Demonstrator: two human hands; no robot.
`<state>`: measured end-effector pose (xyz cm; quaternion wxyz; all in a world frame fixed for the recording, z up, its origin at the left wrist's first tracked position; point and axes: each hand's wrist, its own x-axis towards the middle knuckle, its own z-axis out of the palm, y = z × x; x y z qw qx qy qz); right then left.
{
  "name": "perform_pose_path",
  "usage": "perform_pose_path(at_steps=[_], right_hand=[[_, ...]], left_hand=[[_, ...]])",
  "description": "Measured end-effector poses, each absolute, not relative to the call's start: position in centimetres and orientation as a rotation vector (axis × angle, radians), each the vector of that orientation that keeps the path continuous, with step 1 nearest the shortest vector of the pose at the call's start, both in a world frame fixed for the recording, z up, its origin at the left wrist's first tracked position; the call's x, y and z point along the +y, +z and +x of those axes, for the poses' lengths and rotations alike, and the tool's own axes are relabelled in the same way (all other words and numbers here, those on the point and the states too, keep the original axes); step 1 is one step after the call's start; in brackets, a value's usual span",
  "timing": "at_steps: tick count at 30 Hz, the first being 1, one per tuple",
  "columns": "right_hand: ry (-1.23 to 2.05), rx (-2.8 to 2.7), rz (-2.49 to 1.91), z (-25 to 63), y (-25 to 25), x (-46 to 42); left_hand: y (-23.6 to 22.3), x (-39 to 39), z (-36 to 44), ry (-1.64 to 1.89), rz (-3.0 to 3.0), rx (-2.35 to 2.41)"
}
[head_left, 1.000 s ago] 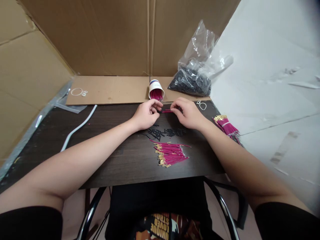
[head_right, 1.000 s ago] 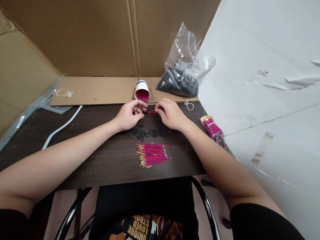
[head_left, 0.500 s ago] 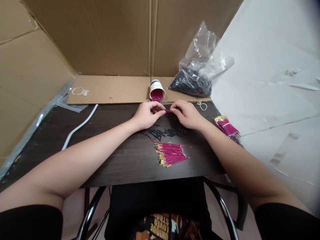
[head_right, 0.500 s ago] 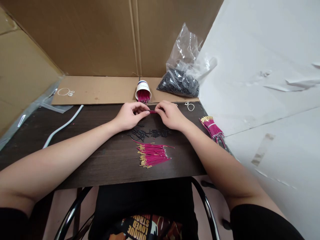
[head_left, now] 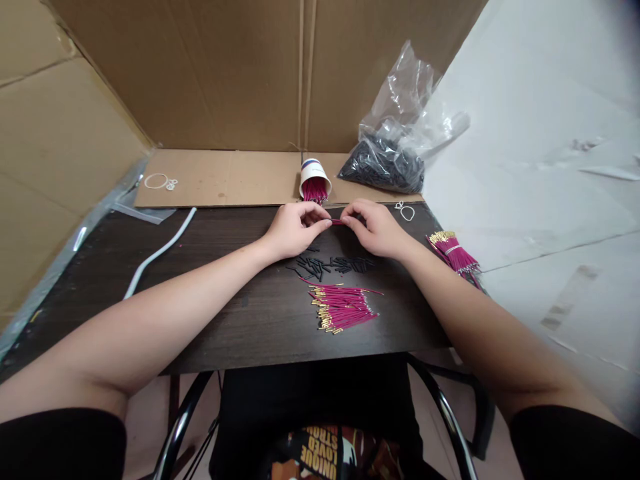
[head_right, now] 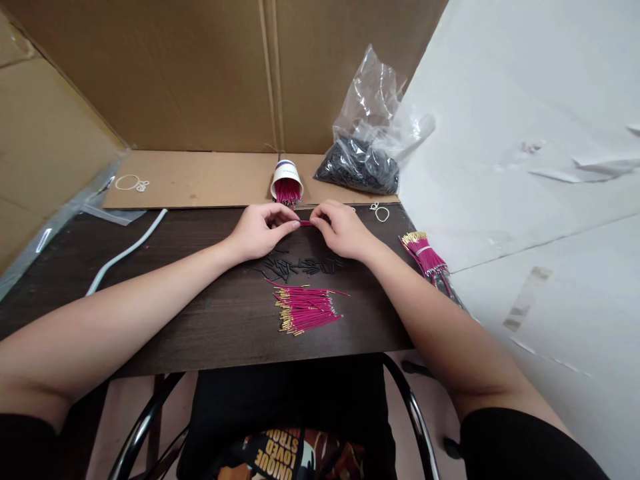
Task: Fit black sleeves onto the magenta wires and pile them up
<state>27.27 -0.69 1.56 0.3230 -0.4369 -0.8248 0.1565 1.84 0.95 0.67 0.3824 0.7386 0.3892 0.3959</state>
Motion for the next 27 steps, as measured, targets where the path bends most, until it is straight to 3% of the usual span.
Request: perform_pose_path(at_steps=[17, 27], right_hand=[[0.378, -2.184, -1.124, 27.2, 1.3, -0.8], [0.165, -2.273, -1.085, 26.7, 0.0, -0.8]], left_hand=[[0.7, 0.8, 1.7, 1.097, 1.843, 0.99], [0.6, 1.3, 2.1, 1.143, 1.815, 1.088]])
